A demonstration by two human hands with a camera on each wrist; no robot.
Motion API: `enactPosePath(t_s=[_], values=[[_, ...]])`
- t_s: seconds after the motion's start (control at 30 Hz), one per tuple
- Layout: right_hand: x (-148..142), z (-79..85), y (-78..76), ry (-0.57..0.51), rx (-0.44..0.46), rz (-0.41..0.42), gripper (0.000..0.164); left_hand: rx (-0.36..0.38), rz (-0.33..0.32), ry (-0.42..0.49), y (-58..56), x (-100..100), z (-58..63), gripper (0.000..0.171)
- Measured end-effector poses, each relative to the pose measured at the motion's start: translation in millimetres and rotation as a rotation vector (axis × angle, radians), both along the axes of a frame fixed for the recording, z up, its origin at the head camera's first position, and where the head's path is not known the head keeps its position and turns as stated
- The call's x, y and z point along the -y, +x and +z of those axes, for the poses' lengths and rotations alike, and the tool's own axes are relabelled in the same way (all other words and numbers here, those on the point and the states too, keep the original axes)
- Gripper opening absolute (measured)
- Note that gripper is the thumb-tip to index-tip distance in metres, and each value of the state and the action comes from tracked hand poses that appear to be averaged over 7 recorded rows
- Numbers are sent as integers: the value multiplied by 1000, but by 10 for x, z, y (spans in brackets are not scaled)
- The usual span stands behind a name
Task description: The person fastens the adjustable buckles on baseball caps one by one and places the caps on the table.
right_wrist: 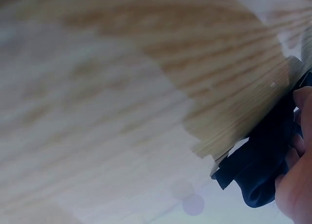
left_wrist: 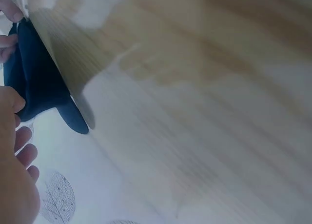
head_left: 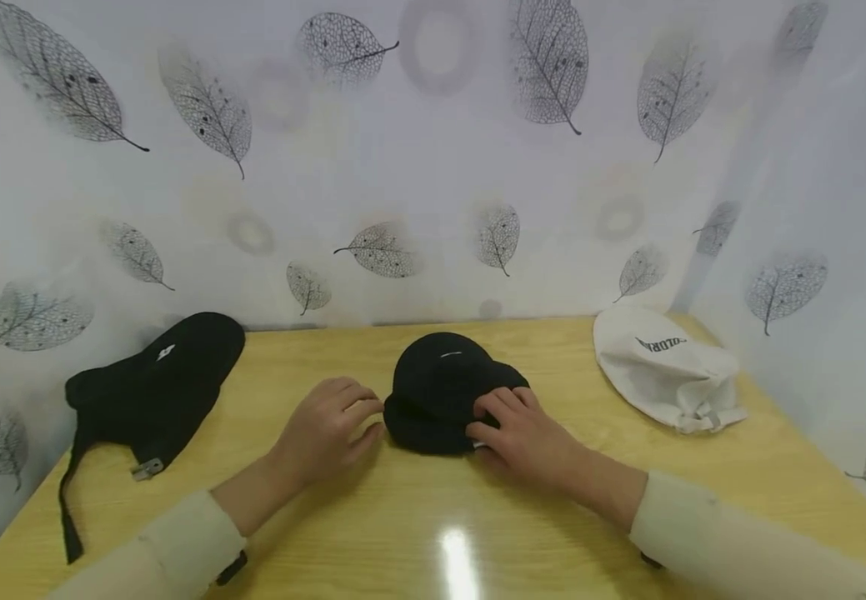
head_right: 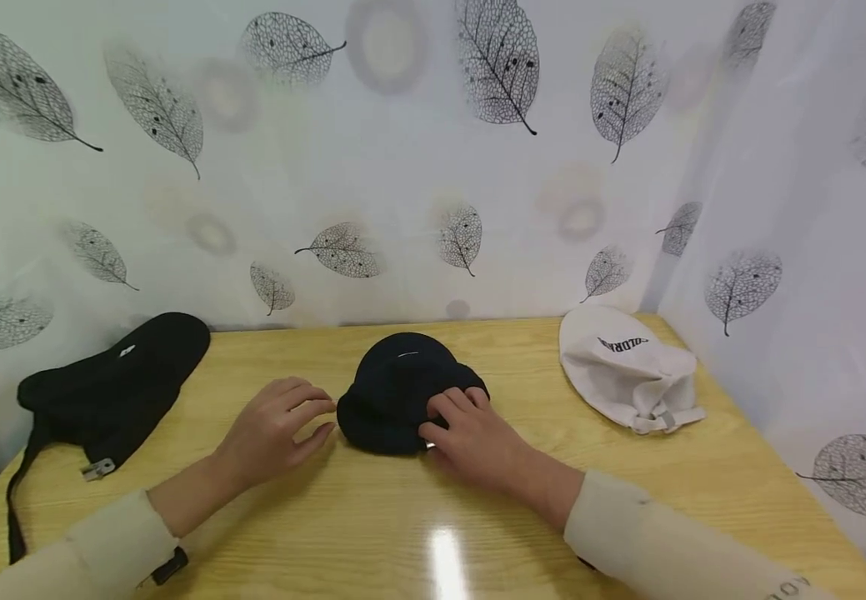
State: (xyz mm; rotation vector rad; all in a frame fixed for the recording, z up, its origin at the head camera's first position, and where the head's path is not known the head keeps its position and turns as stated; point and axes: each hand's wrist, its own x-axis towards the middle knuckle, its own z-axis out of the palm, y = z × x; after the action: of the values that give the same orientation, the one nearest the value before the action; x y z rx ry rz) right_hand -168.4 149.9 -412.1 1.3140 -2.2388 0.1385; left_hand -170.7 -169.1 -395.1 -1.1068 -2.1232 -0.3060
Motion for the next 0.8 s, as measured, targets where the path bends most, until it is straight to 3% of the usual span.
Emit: enactPosePath(t_s=[0.2, 0.5, 0.67, 0.8], values=[[-28, -74, 53, 14, 3, 10, 25, 2, 24, 11, 45, 181, -56, 22], [-72, 50, -57, 66, -4, -53, 23, -18, 118, -5, -81, 440, 7, 23], [-125, 33, -61, 109, -47, -52, 23, 22, 179, -34, -35, 644, -32, 22], [-168, 22, -60, 95, -16, -79, 22, 24, 207, -8, -13, 822, -43, 23]])
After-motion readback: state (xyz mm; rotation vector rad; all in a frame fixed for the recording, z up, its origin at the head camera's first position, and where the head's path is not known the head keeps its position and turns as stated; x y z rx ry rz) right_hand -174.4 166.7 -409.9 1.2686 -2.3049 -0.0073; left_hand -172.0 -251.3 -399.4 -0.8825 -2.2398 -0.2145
